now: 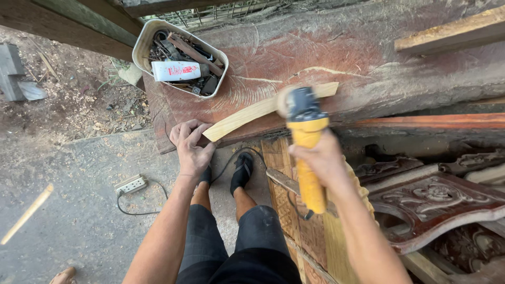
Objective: The person uses a handheld electric sander to smooth the surface of a long, thin piece of wood. They hold the wood with one hand and move the sander back and forth along its length, then place the finished piece on a nearby stack.
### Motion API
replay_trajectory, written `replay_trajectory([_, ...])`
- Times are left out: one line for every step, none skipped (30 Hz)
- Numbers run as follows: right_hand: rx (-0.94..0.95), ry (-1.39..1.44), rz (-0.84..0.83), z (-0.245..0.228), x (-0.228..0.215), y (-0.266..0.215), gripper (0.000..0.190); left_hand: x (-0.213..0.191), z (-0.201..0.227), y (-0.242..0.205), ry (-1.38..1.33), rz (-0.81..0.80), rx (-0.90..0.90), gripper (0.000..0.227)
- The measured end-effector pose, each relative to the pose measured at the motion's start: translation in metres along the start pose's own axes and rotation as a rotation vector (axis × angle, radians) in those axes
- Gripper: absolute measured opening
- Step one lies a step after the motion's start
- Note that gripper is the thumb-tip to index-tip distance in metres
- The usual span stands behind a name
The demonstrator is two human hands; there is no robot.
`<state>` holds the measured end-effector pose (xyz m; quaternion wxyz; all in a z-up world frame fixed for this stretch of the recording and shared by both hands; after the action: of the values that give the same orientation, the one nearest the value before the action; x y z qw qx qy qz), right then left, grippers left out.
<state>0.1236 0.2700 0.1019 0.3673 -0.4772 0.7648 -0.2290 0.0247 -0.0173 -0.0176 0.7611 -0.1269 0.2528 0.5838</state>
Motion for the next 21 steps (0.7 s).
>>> replay_trajectory([-0.107, -0.084, -0.009, -0.004, 0.008, 0.005, 0.041, 0.001, -0.001, 0.002, 0.005, 0.003, 0.006, 0.038])
replay_trajectory([-0.206, -0.169, -0.018, -0.005, 0.014, 0.009, 0.042, 0.001, -0.001, 0.002, -0.005, 0.001, 0.007, 0.038])
replay_trajectory([-0.305, -0.254, -0.028, -0.005, 0.017, 0.012, 0.043, 0.001, -0.001, 0.002, -0.016, -0.002, 0.007, 0.037])
replay_trajectory([-0.263, -0.218, -0.035, -0.002, 0.013, 0.015, 0.04, 0.001, -0.002, 0.002, -0.025, -0.002, 0.007, 0.037])
replay_trajectory([-0.221, -0.182, -0.041, 0.0, 0.0, 0.018, 0.037, 0.001, -0.003, 0.003, -0.023, -0.004, 0.006, 0.038])
replay_trajectory([-0.177, -0.15, -0.053, 0.001, -0.013, 0.021, 0.034, 0.0, -0.003, 0.002, -0.021, -0.004, -0.001, 0.038])
replay_trajectory([-0.128, -0.067, 0.014, 0.002, -0.026, 0.024, 0.037, -0.001, -0.003, 0.002, -0.018, -0.004, -0.007, 0.038])
replay_trajectory([-0.084, 0.02, 0.082, 0.004, -0.041, 0.027, 0.041, -0.002, -0.002, 0.003, -0.001, -0.003, 0.009, 0.039])
replay_trajectory([-0.052, 0.008, 0.139, 0.005, -0.056, 0.027, 0.038, -0.003, 0.0, 0.004, 0.017, -0.001, 0.025, 0.04])
replay_trajectory([-0.018, -0.004, 0.199, 0.006, -0.069, 0.025, 0.036, -0.004, 0.003, 0.004, 0.033, -0.003, 0.042, 0.042])
replay_trajectory([-0.067, -0.012, 0.241, 0.007, -0.079, 0.019, 0.037, -0.005, 0.007, 0.003, 0.063, -0.02, 0.06, 0.043])
replay_trajectory([-0.128, -0.017, 0.282, 0.008, -0.085, 0.014, 0.038, -0.006, 0.009, 0.005, 0.096, -0.027, 0.085, 0.044])
replay_trajectory([-0.189, -0.021, 0.323, 0.009, -0.087, 0.011, 0.039, -0.005, 0.011, 0.009, 0.13, -0.035, 0.111, 0.047])
replay_trajectory([-0.182, -0.014, 0.341, 0.013, -0.085, 0.005, 0.037, -0.007, 0.013, 0.008, 0.13, -0.051, 0.099, 0.05])
replay_trajectory([-0.175, -0.007, 0.36, 0.017, -0.083, -0.001, 0.036, -0.007, 0.015, 0.008, 0.13, -0.067, 0.086, 0.053])
replay_trajectory([-0.157, 0.002, 0.384, 0.024, -0.08, -0.011, 0.034, -0.007, 0.015, 0.005, 0.128, -0.096, 0.073, 0.056])
replay_trajectory([-0.155, 0.03, 0.36, 0.03, -0.075, -0.021, 0.036, -0.009, 0.016, 0.003, 0.095, -0.097, 0.088, 0.055])
replay_trajectory([-0.164, 0.059, 0.335, 0.033, -0.067, -0.027, 0.037, -0.01, 0.016, 0.005, 0.062, -0.088, 0.108, 0.055])
replay_trajectory([-0.174, 0.088, 0.311, 0.036, -0.058, -0.034, 0.039, -0.012, 0.017, 0.006, 0.03, -0.079, 0.128, 0.055])
replay_trajectory([-0.162, 0.082, 0.317, 0.036, -0.049, -0.039, 0.04, -0.013, 0.016, 0.01, -0.021, -0.081, 0.116, 0.054])
replay_trajectory([-0.149, 0.075, 0.324, 0.037, -0.039, -0.044, 0.041, -0.015, 0.015, 0.014, -0.073, -0.083, 0.103, 0.054])
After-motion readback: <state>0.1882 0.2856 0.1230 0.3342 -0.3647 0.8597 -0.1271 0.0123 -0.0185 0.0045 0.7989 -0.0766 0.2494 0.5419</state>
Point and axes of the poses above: each hand's wrist, its own y-axis towards the middle knuckle, its own x-axis out of the palm, z = x × y, the point moved 2 cm from there along y, towards the middle knuckle, and after that the axes turned 3 degrees about -y, right-handed, at the moved point
